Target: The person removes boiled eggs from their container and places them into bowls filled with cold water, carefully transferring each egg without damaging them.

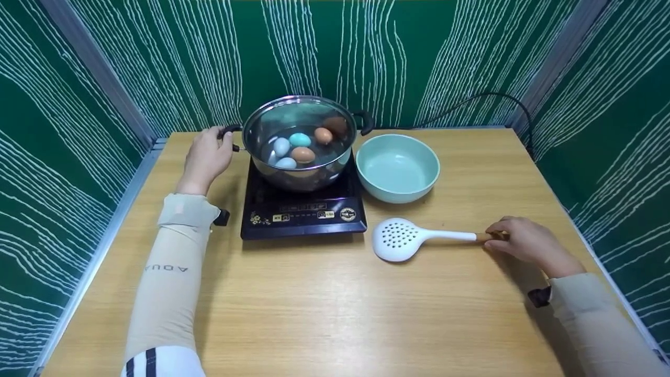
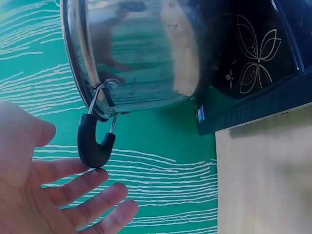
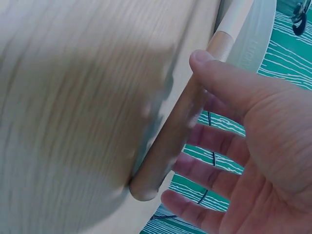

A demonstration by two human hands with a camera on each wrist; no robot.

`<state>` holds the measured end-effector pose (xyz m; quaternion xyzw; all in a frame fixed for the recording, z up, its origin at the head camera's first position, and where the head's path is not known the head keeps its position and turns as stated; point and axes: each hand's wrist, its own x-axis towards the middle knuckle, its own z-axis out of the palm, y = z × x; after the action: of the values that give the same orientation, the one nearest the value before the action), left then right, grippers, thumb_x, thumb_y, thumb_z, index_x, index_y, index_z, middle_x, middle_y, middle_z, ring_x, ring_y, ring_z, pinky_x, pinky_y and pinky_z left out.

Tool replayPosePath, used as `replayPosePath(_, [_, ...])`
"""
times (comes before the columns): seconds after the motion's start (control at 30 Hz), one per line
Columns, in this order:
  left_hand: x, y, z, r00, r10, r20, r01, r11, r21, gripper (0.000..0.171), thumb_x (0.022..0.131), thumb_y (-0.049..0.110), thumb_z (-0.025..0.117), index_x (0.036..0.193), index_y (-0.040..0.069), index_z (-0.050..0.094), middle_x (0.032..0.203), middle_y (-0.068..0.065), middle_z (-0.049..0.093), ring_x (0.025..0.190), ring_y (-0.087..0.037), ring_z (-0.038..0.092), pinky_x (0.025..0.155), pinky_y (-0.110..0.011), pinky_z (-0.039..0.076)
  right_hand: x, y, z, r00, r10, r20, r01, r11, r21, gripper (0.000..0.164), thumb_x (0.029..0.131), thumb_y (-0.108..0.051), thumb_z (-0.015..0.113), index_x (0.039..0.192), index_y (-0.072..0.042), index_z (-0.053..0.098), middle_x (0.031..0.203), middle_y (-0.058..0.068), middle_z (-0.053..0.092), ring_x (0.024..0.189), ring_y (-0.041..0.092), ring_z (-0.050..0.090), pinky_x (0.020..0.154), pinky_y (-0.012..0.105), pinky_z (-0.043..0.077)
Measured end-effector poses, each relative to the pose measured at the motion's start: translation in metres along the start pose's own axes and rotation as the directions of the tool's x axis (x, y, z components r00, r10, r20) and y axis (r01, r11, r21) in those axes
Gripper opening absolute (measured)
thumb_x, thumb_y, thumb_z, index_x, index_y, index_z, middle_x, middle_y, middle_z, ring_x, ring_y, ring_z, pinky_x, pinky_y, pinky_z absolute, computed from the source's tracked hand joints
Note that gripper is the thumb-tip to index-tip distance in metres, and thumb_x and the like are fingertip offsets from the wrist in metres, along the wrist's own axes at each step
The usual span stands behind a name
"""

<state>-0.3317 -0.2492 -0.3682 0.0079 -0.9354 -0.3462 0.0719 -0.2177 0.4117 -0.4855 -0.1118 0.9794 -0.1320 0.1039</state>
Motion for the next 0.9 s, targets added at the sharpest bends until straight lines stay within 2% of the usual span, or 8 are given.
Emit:
replayPosePath(0.1, [0.001, -0.001, 0.001, 1.0, 0.003, -0.005, -0.003, 1.0, -0.008, 0.06, 0.116, 0.037, 0.041, 0.16, -0.004, 0.045, 0.161, -0.027, 0.049, 0.149, -0.042, 0.049, 0.123, -0.061, 0.039, 0.001, 0.001, 0.001, 1.0, 0.002, -0.002, -0.002, 1.0, 0.002, 0.035, 0.098, -0.025, 0.083, 0.121, 0.0, 0.079, 0.107, 0.016, 0.074, 0.087, 0.026, 0.06, 0.081, 0.051, 0.057])
replayPosePath(0.33, [0.002, -0.003, 0.003, 0.999, -0.018, -0.032, 0.016, 0.999, -0.047, 0.05, 0.114, 0.03, 0.05, 0.153, 0.0, 0.055, 0.15, -0.023, 0.062, 0.127, -0.039, 0.063, 0.102, -0.056, 0.051, -0.001, -0.003, -0.002, 1.0, 0.008, 0.001, -0.008, 1.0, -0.02, 0.034, 0.099, -0.029, 0.081, 0.117, -0.001, 0.077, 0.095, 0.009, 0.071, 0.083, 0.024, 0.058, 0.075, 0.042, 0.052])
replayPosePath(0.57, [0.005, -0.002, 0.003, 0.998, -0.051, -0.028, 0.048, 0.996, -0.081, 0.049, 0.114, 0.027, 0.05, 0.155, 0.0, 0.053, 0.147, -0.022, 0.062, 0.126, -0.036, 0.062, 0.105, -0.053, 0.053, -0.004, -0.007, -0.01, 0.999, 0.005, -0.041, -0.006, 1.0, -0.01, 0.037, 0.101, -0.033, 0.079, 0.121, -0.002, 0.075, 0.096, 0.008, 0.072, 0.086, 0.026, 0.06, 0.081, 0.047, 0.054])
replayPosePath(0.73, [0.008, -0.004, 0.002, 0.998, -0.065, -0.018, 0.063, 0.993, -0.103, 0.05, 0.114, 0.027, 0.049, 0.156, 0.0, 0.051, 0.148, -0.024, 0.061, 0.129, -0.037, 0.061, 0.111, -0.053, 0.052, -0.006, -0.009, -0.011, 0.995, 0.007, -0.103, -0.007, 1.0, -0.003, 0.042, 0.1, -0.042, 0.079, 0.122, -0.006, 0.075, 0.104, 0.011, 0.074, 0.094, 0.029, 0.06, 0.087, 0.053, 0.051])
replayPosePath(0.83, [0.01, -0.005, 0.003, 0.997, -0.069, -0.016, 0.066, 0.991, -0.116, 0.051, 0.114, 0.027, 0.049, 0.156, -0.001, 0.05, 0.148, -0.024, 0.061, 0.13, -0.037, 0.06, 0.111, -0.054, 0.051, -0.007, -0.01, -0.01, 0.984, 0.003, -0.18, -0.001, 1.0, 0.01, 0.042, 0.096, -0.044, 0.083, 0.118, -0.009, 0.077, 0.107, 0.012, 0.076, 0.097, 0.031, 0.06, 0.089, 0.055, 0.048])
replayPosePath(0.9, [0.011, -0.006, 0.004, 0.997, -0.071, -0.013, 0.069, 0.989, -0.127, 0.051, 0.114, 0.027, 0.048, 0.156, -0.002, 0.05, 0.147, -0.025, 0.061, 0.13, -0.037, 0.06, 0.112, -0.053, 0.051, -0.009, -0.012, -0.01, 0.968, -0.002, -0.25, 0.007, 1.0, 0.018, 0.041, 0.094, -0.046, 0.085, 0.114, -0.01, 0.079, 0.105, 0.012, 0.076, 0.097, 0.032, 0.059, 0.088, 0.054, 0.044])
